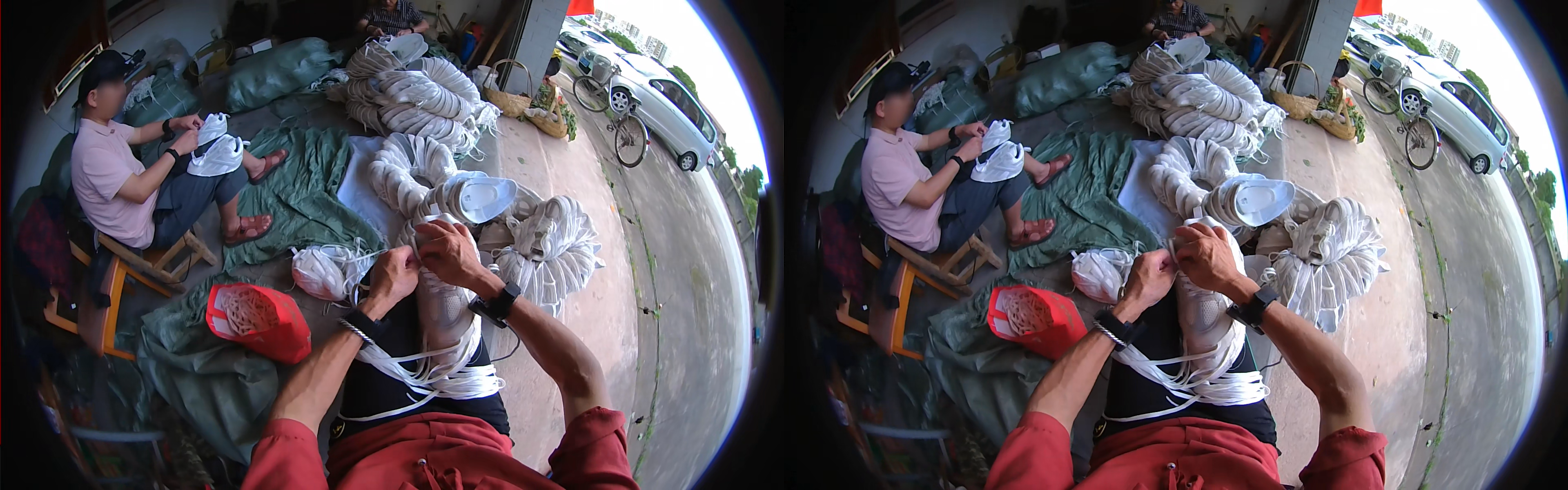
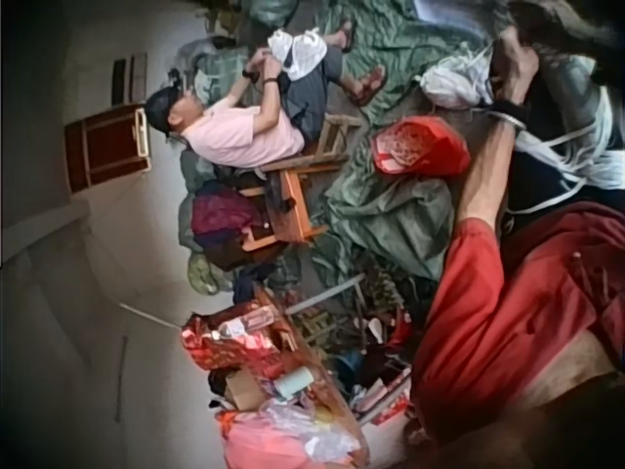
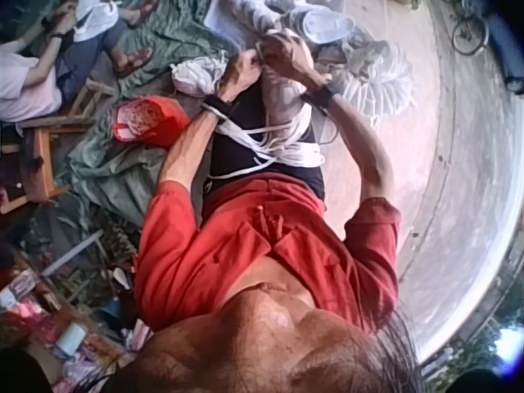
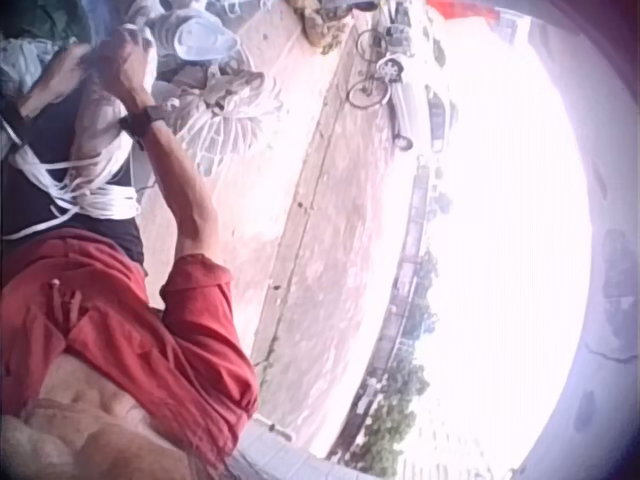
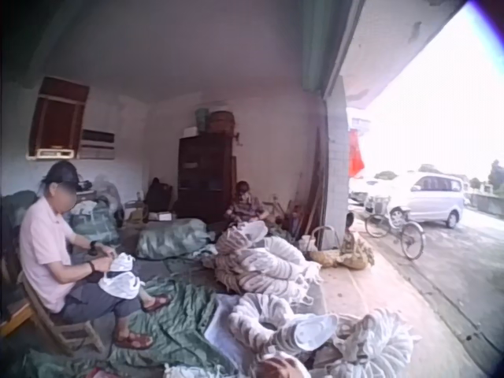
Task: The recorder is lacing and organizing shoe upper components as part of a manufacturing or assembly workflow.
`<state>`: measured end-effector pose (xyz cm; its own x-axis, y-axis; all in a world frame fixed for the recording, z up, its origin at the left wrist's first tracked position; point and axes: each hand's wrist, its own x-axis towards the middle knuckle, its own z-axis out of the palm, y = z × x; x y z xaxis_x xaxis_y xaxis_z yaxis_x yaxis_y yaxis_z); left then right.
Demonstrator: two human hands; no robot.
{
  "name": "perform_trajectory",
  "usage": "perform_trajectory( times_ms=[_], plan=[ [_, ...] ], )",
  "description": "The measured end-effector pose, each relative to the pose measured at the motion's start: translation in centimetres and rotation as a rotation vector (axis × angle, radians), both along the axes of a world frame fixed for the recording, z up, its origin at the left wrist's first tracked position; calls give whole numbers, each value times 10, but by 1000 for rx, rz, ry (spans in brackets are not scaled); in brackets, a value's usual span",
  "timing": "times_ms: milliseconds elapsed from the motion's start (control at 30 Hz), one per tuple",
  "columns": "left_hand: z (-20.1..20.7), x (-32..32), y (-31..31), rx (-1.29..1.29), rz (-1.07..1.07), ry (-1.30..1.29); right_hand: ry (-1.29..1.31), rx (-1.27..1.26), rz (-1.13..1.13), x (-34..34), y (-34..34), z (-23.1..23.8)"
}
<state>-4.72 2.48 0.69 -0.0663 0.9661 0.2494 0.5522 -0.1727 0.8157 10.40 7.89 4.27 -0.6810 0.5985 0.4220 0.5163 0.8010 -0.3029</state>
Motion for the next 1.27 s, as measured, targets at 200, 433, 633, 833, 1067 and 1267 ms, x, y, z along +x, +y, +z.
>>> perform_trajectory(
  times_ms=[200,433,633,833,1067,1267],
  plan=[
    [22,-1,-8,-97,3,92,5,10,36,4,-5,2],
    [42,-31,5,264,-408,581,-12,-35,67,-1,-5,2],
    [37,-33,3,316,-398,549,37,-22,82,-7,-6,-2],
    [39,-25,1,255,-342,439,193,16,77,24,15,23],
    [62,17,2,382,-212,142,398,-242,149,63,-5,53],
    [65,28,6,-226,-329,-149,-15,-457,-80,78,4,59]
  ],
)
